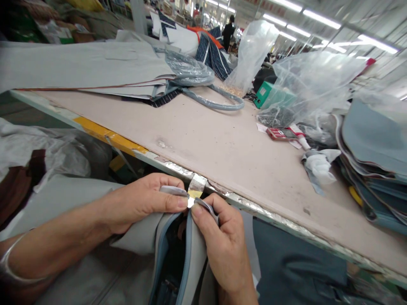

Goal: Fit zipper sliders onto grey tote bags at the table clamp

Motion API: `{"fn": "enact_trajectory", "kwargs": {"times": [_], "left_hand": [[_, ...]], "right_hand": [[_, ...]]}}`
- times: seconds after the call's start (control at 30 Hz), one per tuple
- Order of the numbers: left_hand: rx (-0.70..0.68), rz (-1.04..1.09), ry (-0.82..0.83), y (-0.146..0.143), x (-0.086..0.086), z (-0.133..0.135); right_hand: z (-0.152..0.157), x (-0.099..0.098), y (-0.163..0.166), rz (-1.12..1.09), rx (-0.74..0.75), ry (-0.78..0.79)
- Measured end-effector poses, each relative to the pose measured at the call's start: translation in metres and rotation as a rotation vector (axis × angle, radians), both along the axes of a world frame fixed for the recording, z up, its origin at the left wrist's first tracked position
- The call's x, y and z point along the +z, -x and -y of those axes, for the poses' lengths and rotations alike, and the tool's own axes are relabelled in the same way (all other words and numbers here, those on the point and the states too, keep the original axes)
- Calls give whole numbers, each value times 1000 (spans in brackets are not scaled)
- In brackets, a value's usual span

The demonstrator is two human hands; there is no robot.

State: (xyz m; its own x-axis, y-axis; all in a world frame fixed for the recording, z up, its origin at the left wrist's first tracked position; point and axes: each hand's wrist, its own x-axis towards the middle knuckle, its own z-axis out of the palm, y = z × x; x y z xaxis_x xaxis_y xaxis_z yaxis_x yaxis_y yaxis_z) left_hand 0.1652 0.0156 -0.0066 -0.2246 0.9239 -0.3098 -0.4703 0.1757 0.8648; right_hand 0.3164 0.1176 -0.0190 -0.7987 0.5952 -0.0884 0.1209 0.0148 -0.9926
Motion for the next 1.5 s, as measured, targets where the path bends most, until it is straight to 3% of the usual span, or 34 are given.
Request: {"fn": "enact_trajectory", "kwargs": {"times": [0.13,0.53,0.7,0.9,1.33,1.5], "left_hand": [[35,-25,0,-4,-3,2],[-30,-121,4,1,-7,3],[11,-72,18,-1,-6,3],[31,0,46,-2,-5,0],[31,-12,25,-2,-4,1],[16,-130,14,-1,-5,1]], "right_hand": [[-1,-3,-1,-5,-2,-83],[-9,-5,0,14,16,-62],[-11,-7,-1,30,53,-8],[-16,-9,-4,38,116,-70],[-16,-12,-4,-5,113,35],[-8,-7,-1,-3,56,90]]}}
